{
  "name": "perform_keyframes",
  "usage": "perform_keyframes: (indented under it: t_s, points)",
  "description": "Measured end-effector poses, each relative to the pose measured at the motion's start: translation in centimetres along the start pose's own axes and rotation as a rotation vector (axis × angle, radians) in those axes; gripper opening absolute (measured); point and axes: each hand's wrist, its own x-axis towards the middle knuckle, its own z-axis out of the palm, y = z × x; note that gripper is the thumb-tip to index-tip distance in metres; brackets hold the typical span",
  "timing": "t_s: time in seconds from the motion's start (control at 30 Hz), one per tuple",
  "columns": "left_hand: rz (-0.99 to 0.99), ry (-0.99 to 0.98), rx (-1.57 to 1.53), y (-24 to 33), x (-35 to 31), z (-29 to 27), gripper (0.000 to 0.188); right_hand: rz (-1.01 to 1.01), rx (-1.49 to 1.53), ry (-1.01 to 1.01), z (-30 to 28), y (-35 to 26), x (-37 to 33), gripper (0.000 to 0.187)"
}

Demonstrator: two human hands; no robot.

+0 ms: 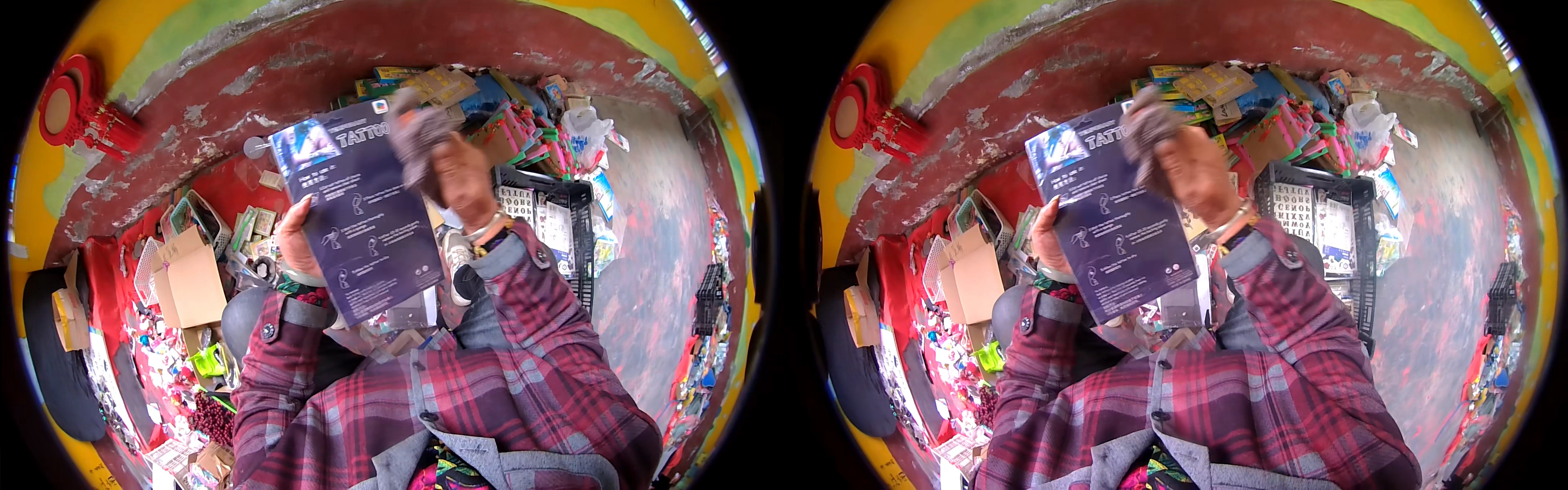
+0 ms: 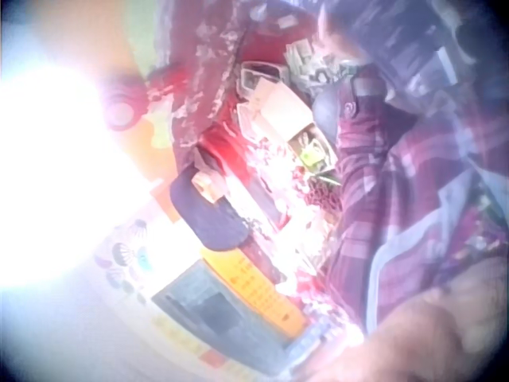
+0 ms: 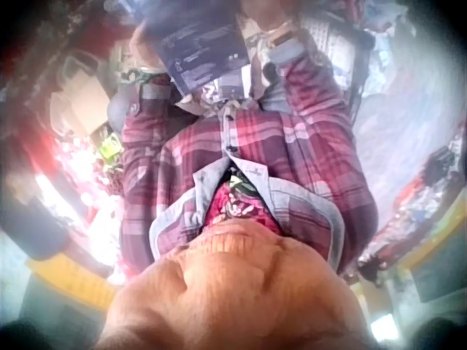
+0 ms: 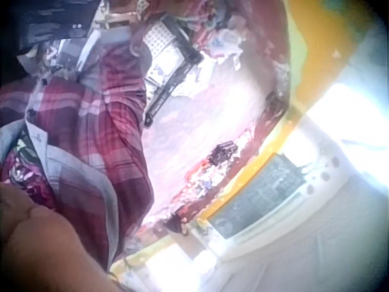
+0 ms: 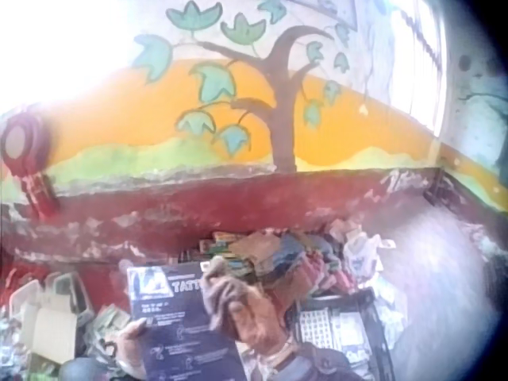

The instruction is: The person sits on the floor and wipes various sticker sheets and packages with a cloth. They handle items one by one, turning them over to clean both sides, and place them into a black plastic crate.

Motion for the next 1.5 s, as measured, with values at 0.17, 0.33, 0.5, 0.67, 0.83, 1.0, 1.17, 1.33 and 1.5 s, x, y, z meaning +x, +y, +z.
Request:
perform_keyframes:
  t_s: [0.17, 0.33, 0.5, 0.67, 0.83, 1.0, 1.17, 1.33, 1.5]
  points:
    - [0.036, 0.088, -0.063, -1.8, 0.7, 1.1, 0.045, -0.257, -0.658, -0.312, 4.2, 5.2, -1.0, 0.058]
    - [0.255, 0.214, -0.016, 0.3, 1.0, 1.5, 0.041, -0.332, -0.758, -0.441, 6.8, 2.2, -4.2, 0.061]
    - [0.258, 0.227, -0.026, 0.3, 1.0, 0.8, 0.038, -0.281, -0.873, -0.081, 7.3, 2.4, -4.0, 0.058]
    - [0.051, 0.072, -0.034, -0.6, 0.5, 2.3, 0.039, 0.065, -0.079, 0.226, 2.9, 5.8, -0.3, 0.041]
    - [0.083, 0.163, 0.130, -0.5, 1.2, -1.0, 0.034, 0.529, 0.745, 0.093, 0.3, 3.7, 0.3, 0.025]
    - [0.226, 0.340, 0.327, -1.1, 1.8, -1.9, 0.031, 0.610, 0.601, 0.010, -0.5, 4.4, 0.2, 0.020]
    - [0.145, 0.097, 0.159, -0.8, 2.0, 0.6, 0.031, 0.682, 0.569, -0.053, -1.1, 4.5, -0.1, 0.019]
    - [0.290, 0.160, 0.116, 1.7, 2.2, -1.5, 0.032, 0.775, 0.588, -0.140, -0.6, 4.1, -0.4, 0.020]
    - [0.339, 0.087, 0.041, 3.3, 1.5, -0.8, 0.034, 0.808, 0.559, -0.179, -0.5, 4.1, -0.8, 0.021]
